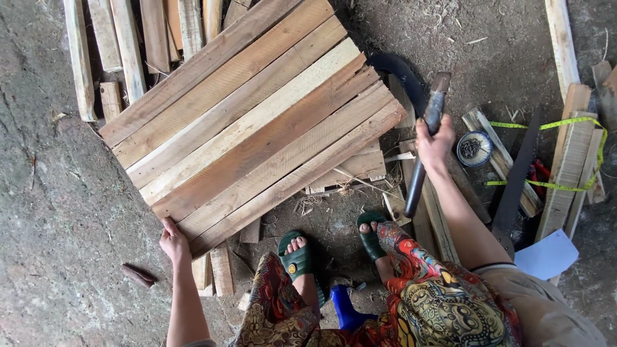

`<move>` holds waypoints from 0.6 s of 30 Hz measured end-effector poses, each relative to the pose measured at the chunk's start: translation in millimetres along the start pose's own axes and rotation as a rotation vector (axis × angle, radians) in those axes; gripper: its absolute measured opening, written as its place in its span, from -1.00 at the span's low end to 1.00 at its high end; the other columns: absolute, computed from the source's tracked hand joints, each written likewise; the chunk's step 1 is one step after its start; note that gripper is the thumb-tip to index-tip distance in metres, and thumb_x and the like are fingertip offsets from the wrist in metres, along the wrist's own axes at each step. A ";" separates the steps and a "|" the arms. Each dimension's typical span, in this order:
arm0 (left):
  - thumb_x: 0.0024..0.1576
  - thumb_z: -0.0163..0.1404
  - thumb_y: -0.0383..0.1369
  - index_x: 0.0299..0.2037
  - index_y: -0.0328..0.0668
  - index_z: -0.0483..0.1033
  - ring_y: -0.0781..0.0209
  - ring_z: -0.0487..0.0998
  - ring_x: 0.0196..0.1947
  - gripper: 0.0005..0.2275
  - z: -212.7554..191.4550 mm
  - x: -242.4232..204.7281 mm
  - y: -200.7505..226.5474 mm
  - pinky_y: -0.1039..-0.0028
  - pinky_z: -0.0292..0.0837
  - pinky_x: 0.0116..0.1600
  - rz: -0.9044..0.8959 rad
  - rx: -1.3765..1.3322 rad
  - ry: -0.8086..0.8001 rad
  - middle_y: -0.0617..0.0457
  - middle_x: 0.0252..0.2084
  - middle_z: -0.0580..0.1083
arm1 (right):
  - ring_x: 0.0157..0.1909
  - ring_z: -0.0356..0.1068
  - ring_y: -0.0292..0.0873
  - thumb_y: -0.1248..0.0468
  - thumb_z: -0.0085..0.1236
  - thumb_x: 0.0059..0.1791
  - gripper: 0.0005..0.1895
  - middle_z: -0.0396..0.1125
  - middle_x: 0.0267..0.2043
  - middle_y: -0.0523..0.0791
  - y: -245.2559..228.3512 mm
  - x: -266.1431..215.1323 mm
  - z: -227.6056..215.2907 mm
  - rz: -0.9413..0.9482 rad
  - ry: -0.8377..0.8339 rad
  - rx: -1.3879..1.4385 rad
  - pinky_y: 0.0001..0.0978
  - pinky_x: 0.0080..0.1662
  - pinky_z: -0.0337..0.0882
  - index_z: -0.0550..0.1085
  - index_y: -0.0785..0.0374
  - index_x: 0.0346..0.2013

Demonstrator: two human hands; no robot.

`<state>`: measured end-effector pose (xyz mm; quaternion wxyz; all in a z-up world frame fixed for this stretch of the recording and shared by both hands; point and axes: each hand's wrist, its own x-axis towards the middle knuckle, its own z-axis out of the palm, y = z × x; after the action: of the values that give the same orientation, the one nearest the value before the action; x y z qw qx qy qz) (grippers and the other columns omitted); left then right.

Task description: Assembling a wooden panel by aligning planks and nailing them together manually.

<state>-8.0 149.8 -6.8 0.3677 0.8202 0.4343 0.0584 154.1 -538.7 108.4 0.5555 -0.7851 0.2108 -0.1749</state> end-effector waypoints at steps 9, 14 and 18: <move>0.50 -0.20 0.20 -0.15 -0.24 0.63 -0.25 0.57 -0.16 -0.39 -3.2 -10.2 17.3 0.02 0.41 -0.06 0.011 0.024 0.000 -0.29 -0.30 0.54 | -0.40 0.40 0.07 0.44 0.22 0.08 -0.73 0.33 -0.33 0.14 51.9 -9.5 -46.0 -0.034 0.025 -0.356 -0.14 -0.39 0.42 0.38 0.42 0.03; 0.50 -0.20 0.21 -0.15 -0.26 0.63 -0.32 0.56 -0.14 -0.37 -2.3 -7.0 10.5 0.00 0.41 -0.04 0.013 0.050 -0.001 -0.32 -0.30 0.53 | -0.21 0.43 0.29 0.52 0.11 0.03 -0.61 0.36 -0.13 0.24 42.6 -43.4 -73.2 -0.056 -0.118 -0.605 0.19 -0.19 0.48 0.36 0.45 0.16; 0.51 -0.21 0.22 -0.16 -0.25 0.63 -0.31 0.57 -0.14 -0.37 -0.9 -3.0 1.7 0.01 0.42 -0.04 0.019 0.056 0.001 -0.31 -0.31 0.53 | -0.12 0.43 0.24 0.30 0.21 -0.07 -0.52 0.31 -0.08 0.06 106.7 -68.8 -96.5 -0.281 -0.155 -0.877 0.12 -0.14 0.46 0.42 0.23 0.16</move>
<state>-9.1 147.4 -4.3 0.3437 0.8343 0.4280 0.0503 32.0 -611.0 35.7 0.1563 -0.9775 0.1140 -0.0836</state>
